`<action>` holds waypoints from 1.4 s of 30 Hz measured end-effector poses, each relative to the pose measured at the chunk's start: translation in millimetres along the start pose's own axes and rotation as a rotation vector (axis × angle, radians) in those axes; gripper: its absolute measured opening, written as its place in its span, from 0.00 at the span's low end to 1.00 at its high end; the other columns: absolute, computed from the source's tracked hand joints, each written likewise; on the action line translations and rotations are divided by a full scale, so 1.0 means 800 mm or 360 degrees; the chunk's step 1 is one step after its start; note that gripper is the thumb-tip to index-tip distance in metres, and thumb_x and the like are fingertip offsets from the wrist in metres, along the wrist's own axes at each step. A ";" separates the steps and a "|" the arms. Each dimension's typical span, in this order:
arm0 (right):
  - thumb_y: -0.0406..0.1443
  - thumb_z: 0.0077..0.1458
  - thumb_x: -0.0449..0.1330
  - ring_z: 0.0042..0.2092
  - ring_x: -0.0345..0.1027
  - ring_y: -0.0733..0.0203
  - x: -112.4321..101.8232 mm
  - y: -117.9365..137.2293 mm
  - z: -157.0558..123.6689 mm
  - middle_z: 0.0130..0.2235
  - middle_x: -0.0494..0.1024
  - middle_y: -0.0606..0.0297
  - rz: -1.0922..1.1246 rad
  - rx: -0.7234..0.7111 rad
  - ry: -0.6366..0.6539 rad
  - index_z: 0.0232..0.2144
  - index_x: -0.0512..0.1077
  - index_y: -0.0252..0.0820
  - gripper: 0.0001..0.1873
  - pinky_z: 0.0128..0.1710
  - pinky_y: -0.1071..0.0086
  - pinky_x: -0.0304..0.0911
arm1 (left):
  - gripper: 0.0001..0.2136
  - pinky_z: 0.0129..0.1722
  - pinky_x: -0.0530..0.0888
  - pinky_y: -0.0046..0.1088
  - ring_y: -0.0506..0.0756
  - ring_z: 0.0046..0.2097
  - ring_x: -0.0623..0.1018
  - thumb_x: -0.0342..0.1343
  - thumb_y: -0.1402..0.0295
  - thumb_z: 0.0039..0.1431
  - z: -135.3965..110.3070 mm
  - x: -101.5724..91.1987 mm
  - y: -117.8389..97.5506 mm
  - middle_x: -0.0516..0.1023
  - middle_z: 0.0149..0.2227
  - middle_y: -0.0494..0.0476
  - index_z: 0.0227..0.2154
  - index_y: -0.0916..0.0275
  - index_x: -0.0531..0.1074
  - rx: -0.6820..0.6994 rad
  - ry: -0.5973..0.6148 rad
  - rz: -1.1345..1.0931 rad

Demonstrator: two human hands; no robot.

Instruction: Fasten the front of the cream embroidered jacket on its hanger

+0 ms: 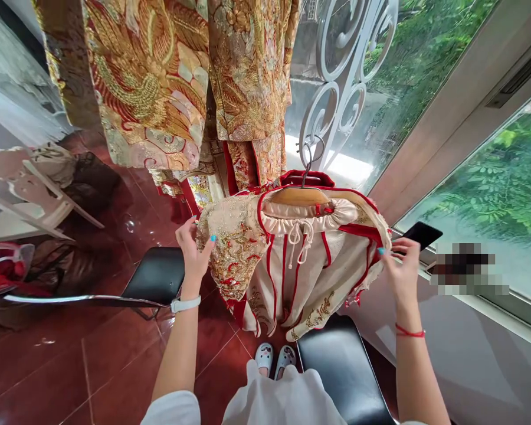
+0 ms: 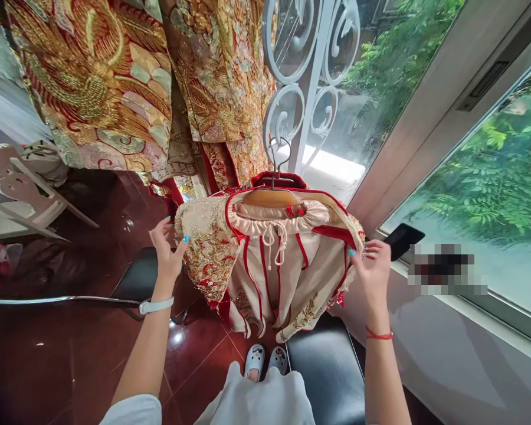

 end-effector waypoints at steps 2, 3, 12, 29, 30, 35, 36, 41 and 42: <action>0.53 0.56 0.60 0.38 0.65 0.54 0.007 0.013 -0.006 0.38 0.71 0.63 -0.0313 -0.0064 0.0054 0.38 0.68 0.46 0.19 0.40 0.60 0.64 | 0.37 0.58 0.71 0.43 0.63 0.58 0.72 0.59 0.43 0.54 -0.001 0.007 -0.004 0.68 0.57 0.65 0.62 0.58 0.62 0.0035 0.0083 -0.0027; 0.52 0.58 0.58 0.37 0.64 0.54 0.011 0.022 -0.002 0.35 0.70 0.63 -0.0401 -0.0104 0.0080 0.34 0.68 0.46 0.17 0.39 0.60 0.64 | 0.38 0.58 0.71 0.43 0.63 0.58 0.72 0.59 0.42 0.54 0.001 0.013 -0.005 0.69 0.57 0.66 0.62 0.58 0.60 0.0032 0.0114 -0.0086; 0.41 0.63 0.55 0.28 0.62 0.58 0.006 0.129 -0.037 0.23 0.70 0.66 -0.0387 -0.0307 0.0296 0.24 0.69 0.46 0.15 0.31 0.66 0.56 | 0.25 0.53 0.76 0.43 0.60 0.45 0.79 0.64 0.46 0.52 -0.013 0.026 -0.017 0.77 0.42 0.57 0.44 0.60 0.70 -0.0183 -0.0189 -0.0205; 0.46 0.60 0.57 0.43 0.66 0.45 0.087 -0.012 -0.133 0.41 0.72 0.52 -0.0897 -0.0183 0.0092 0.41 0.64 0.43 0.14 0.43 0.55 0.64 | 0.28 0.44 0.71 0.42 0.60 0.41 0.71 0.71 0.52 0.44 -0.211 0.031 -0.013 0.67 0.39 0.56 0.39 0.57 0.61 0.0551 -0.0299 0.0702; 0.45 0.60 0.56 0.44 0.66 0.44 0.089 -0.023 -0.132 0.41 0.72 0.51 -0.0969 -0.0168 0.0130 0.40 0.65 0.43 0.13 0.44 0.54 0.64 | 0.23 0.41 0.71 0.40 0.59 0.39 0.72 0.69 0.55 0.48 -0.218 0.038 -0.008 0.68 0.37 0.55 0.38 0.58 0.62 0.0560 -0.0240 0.0751; 0.40 0.64 0.50 0.40 0.70 0.50 0.091 -0.048 -0.127 0.40 0.75 0.55 -0.0954 -0.0145 0.0574 0.37 0.68 0.45 0.09 0.36 0.61 0.65 | 0.05 0.36 0.72 0.34 0.58 0.35 0.76 0.55 0.63 0.62 -0.204 0.026 0.016 0.74 0.33 0.56 0.36 0.59 0.71 0.0304 0.0071 0.0497; 0.40 0.64 0.50 0.38 0.71 0.52 0.089 -0.046 -0.132 0.39 0.75 0.57 -0.0908 -0.0141 0.0704 0.36 0.69 0.46 0.10 0.33 0.63 0.64 | 0.06 0.38 0.73 0.35 0.58 0.36 0.77 0.53 0.63 0.63 -0.199 0.015 0.019 0.76 0.34 0.57 0.36 0.58 0.72 0.0225 0.0111 0.0398; 0.40 0.65 0.53 0.31 0.72 0.56 0.091 0.031 -0.149 0.32 0.77 0.62 -0.0870 -0.0314 0.0976 0.31 0.71 0.46 0.11 0.28 0.65 0.65 | 0.11 0.40 0.73 0.32 0.56 0.36 0.76 0.55 0.57 0.62 -0.179 -0.061 0.036 0.76 0.34 0.53 0.36 0.58 0.72 -0.0351 -0.0272 -0.0019; 0.38 0.65 0.54 0.35 0.74 0.55 0.103 0.068 -0.148 0.36 0.79 0.60 -0.0778 -0.0483 0.0971 0.35 0.73 0.45 0.09 0.33 0.64 0.69 | 0.11 0.41 0.73 0.32 0.55 0.36 0.75 0.55 0.56 0.61 -0.174 -0.068 0.038 0.76 0.34 0.52 0.36 0.58 0.72 -0.0449 -0.0358 -0.0083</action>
Point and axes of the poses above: each hand's wrist, its own z-axis towards the middle knuckle, its own x-axis out of the palm, y = z × x, the point moved 7 cm from there along z, towards the middle knuckle
